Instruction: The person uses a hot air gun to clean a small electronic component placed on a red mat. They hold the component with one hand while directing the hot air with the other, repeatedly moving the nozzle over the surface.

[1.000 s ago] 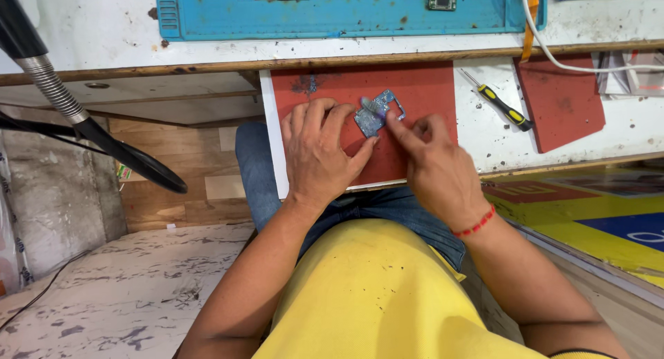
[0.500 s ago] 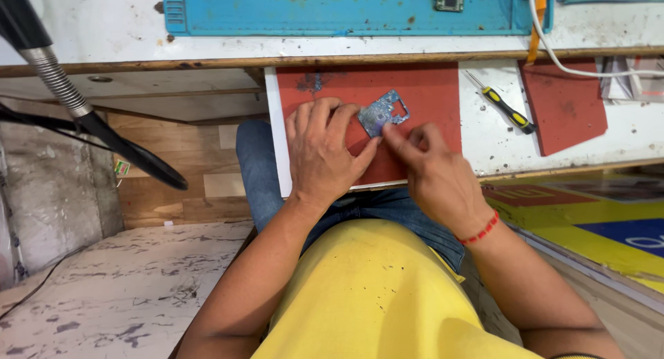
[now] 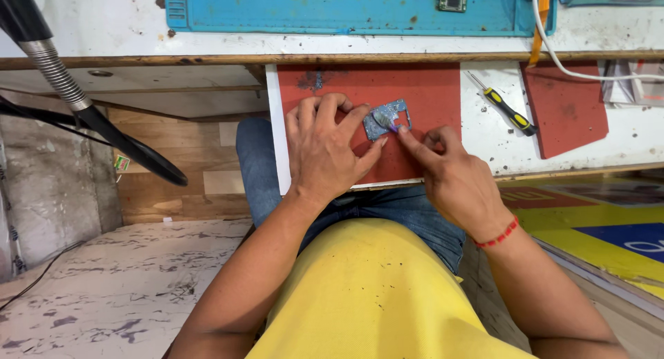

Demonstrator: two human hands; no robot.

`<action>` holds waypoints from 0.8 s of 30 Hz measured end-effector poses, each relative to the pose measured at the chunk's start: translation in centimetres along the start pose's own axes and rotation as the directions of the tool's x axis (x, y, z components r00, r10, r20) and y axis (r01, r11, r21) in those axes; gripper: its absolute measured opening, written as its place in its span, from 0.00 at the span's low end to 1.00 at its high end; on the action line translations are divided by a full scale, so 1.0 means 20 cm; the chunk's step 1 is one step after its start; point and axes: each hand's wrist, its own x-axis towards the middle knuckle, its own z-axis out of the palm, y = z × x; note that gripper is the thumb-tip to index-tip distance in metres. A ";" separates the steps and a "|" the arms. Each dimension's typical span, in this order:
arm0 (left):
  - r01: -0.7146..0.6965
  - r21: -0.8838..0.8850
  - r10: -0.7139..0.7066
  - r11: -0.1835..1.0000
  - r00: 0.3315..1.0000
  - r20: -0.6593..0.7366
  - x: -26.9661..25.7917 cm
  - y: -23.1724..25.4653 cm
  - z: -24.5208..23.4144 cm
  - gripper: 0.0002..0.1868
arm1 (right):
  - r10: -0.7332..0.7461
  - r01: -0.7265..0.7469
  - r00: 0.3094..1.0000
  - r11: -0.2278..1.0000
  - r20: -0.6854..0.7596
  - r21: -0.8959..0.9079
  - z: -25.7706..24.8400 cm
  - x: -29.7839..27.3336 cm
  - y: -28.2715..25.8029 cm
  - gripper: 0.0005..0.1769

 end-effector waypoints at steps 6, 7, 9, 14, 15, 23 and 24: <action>-0.005 0.041 0.006 0.999 1.000 -0.011 -0.01 0.01 0.02 0.23 | -0.031 0.028 0.999 0.998 0.033 0.064 -0.02 -0.02 0.05 0.38; 0.001 0.046 0.000 0.999 1.000 -0.017 -0.01 0.00 0.02 0.23 | -0.014 0.013 1.000 0.999 0.021 0.052 -0.02 0.00 0.05 0.38; 0.009 0.049 -0.008 0.999 1.000 -0.025 -0.01 0.01 0.03 0.23 | 0.028 -0.028 1.000 0.999 -0.005 0.026 -0.02 0.01 0.04 0.38; -0.002 0.031 0.003 1.000 0.999 -0.047 0.00 -0.01 0.01 0.23 | 0.001 0.000 0.999 1.000 -0.041 0.022 0.01 0.03 0.00 0.34; -0.010 0.017 0.010 1.000 0.999 -0.044 -0.01 0.00 0.01 0.23 | -0.022 0.022 1.000 0.998 -0.017 0.051 0.01 0.01 -0.01 0.34; 0.001 0.008 -0.001 1.000 1.000 -0.004 -0.01 0.01 0.01 0.22 | 0.068 -0.068 0.998 0.997 -0.011 0.021 -0.01 0.00 0.00 0.36; 0.009 0.013 -0.009 1.000 1.000 0.008 0.00 0.01 0.01 0.22 | 0.106 -0.105 0.993 0.994 -0.043 0.017 -0.02 0.01 0.00 0.36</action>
